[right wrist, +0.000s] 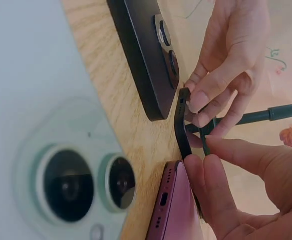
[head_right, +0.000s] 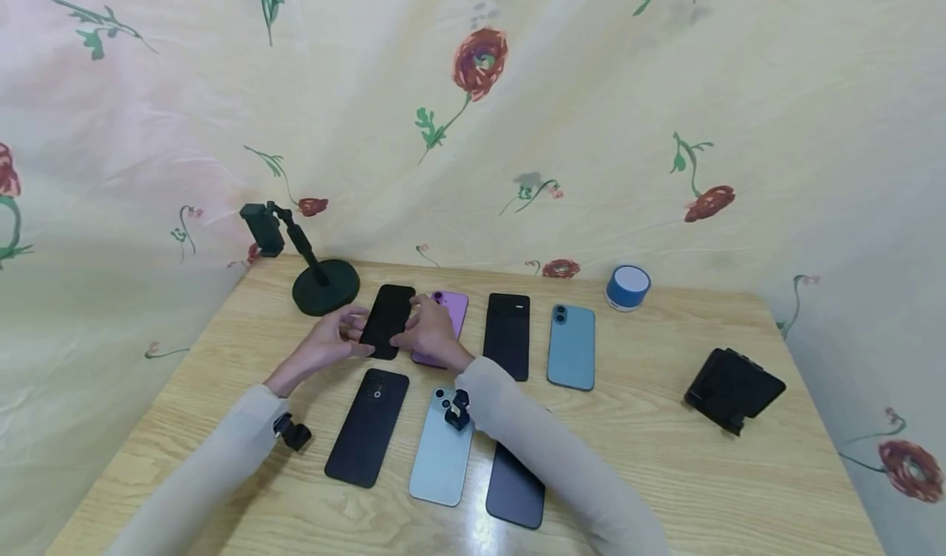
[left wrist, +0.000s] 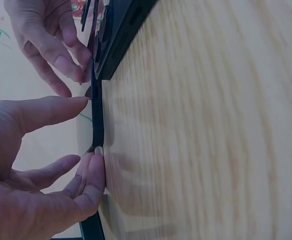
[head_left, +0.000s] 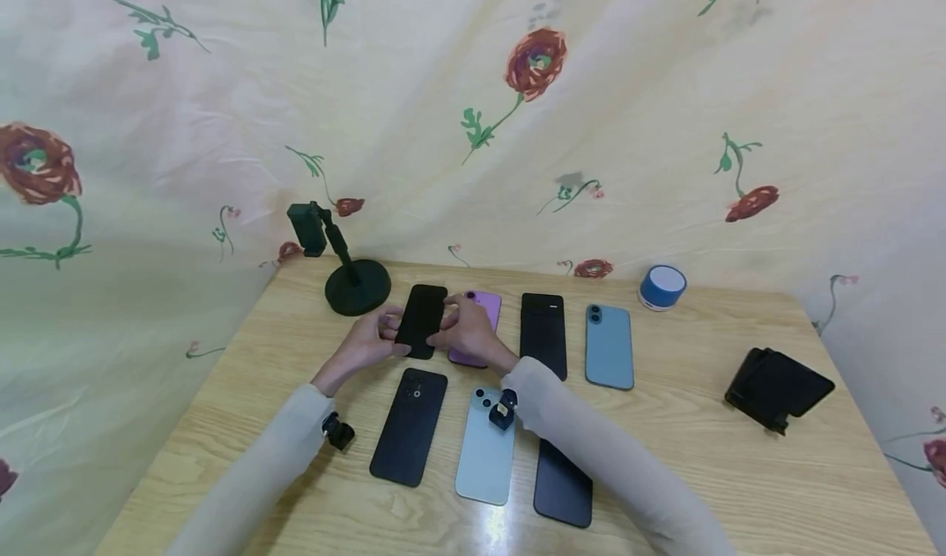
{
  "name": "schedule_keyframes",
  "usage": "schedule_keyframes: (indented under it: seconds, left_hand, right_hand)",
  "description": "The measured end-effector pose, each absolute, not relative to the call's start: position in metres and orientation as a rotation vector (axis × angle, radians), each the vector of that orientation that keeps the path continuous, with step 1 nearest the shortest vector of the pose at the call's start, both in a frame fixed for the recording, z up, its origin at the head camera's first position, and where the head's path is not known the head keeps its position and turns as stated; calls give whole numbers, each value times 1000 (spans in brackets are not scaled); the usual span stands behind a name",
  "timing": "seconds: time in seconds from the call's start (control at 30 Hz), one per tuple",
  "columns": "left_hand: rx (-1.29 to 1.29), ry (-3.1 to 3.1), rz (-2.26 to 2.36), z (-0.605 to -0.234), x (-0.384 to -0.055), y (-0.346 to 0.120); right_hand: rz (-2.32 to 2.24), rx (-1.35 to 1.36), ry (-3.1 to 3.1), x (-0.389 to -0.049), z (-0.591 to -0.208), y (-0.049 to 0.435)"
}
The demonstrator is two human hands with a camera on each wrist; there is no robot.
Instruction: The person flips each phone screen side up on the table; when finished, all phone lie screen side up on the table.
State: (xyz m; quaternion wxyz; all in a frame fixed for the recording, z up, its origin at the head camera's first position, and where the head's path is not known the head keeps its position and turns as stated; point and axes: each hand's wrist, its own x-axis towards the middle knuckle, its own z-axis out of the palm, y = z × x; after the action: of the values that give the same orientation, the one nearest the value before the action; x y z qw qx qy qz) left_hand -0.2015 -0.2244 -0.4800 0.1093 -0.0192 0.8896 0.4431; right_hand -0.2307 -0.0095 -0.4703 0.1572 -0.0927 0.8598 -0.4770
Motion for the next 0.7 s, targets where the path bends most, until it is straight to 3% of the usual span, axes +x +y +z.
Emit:
schedule_keyframes:
  seconds: [0.7]
  left_hand:
    - [53, 2848, 1100, -465, -192, -202]
  right_hand:
    - [-1316, -335, 2580, -229, -461, 17]
